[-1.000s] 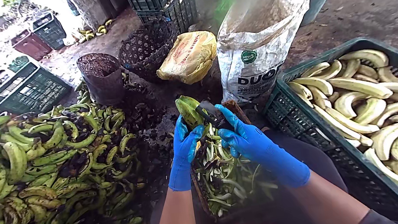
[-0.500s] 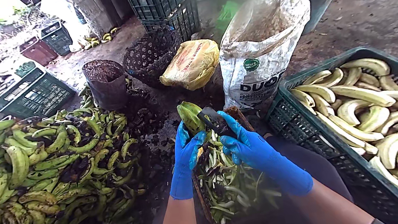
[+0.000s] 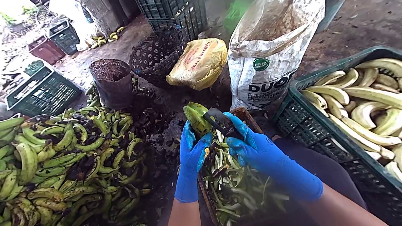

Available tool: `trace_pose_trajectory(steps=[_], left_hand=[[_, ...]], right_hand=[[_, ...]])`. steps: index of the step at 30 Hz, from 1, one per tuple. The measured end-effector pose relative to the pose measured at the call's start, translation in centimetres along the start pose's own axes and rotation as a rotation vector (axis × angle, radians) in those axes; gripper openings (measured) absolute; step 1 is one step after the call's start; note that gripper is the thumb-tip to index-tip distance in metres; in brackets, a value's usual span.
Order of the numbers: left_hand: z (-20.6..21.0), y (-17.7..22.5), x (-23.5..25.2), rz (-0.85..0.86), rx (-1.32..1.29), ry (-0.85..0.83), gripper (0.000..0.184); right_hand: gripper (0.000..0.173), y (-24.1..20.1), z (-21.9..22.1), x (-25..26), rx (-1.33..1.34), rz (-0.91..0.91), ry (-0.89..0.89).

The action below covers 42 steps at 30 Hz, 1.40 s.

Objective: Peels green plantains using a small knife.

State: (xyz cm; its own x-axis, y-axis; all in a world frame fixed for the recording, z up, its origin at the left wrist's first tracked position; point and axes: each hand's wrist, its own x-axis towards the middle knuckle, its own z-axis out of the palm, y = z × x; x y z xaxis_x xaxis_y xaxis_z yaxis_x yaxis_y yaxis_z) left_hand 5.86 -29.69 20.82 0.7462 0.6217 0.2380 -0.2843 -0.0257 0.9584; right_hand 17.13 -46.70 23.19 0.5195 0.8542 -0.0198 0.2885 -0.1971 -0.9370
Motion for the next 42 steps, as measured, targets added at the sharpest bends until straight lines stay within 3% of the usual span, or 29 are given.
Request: trace_pose_trajectory(steps=[13,27,31,35,42], left_hand=[[0.7,0.4,-0.3,0.033,-0.067,0.108,0.061],[0.5,1.7,0.0,-0.017,-0.197,0.439,0.042],[0.8,2.1,0.1,-0.059,-0.360,0.507,0.036],[0.2,1.5,0.1,-0.039,-0.494,0.483,0.026],[0.0,1.0,0.0,-0.005,-0.682,0.408,0.029]], right_hand=[[0.061,-0.4,0.6,0.4,-0.147,0.005,-0.016],[0.062,0.4,3.3,0.9,-0.195,-0.008,-0.068],[0.062,0.4,3.9,0.8,-0.211,-0.019,-0.063],[0.061,0.6,4.3,0.5,-0.233,-0.001,-0.092],[0.062,2.0,4.5,-0.2,-0.298,-0.033,-0.058]])
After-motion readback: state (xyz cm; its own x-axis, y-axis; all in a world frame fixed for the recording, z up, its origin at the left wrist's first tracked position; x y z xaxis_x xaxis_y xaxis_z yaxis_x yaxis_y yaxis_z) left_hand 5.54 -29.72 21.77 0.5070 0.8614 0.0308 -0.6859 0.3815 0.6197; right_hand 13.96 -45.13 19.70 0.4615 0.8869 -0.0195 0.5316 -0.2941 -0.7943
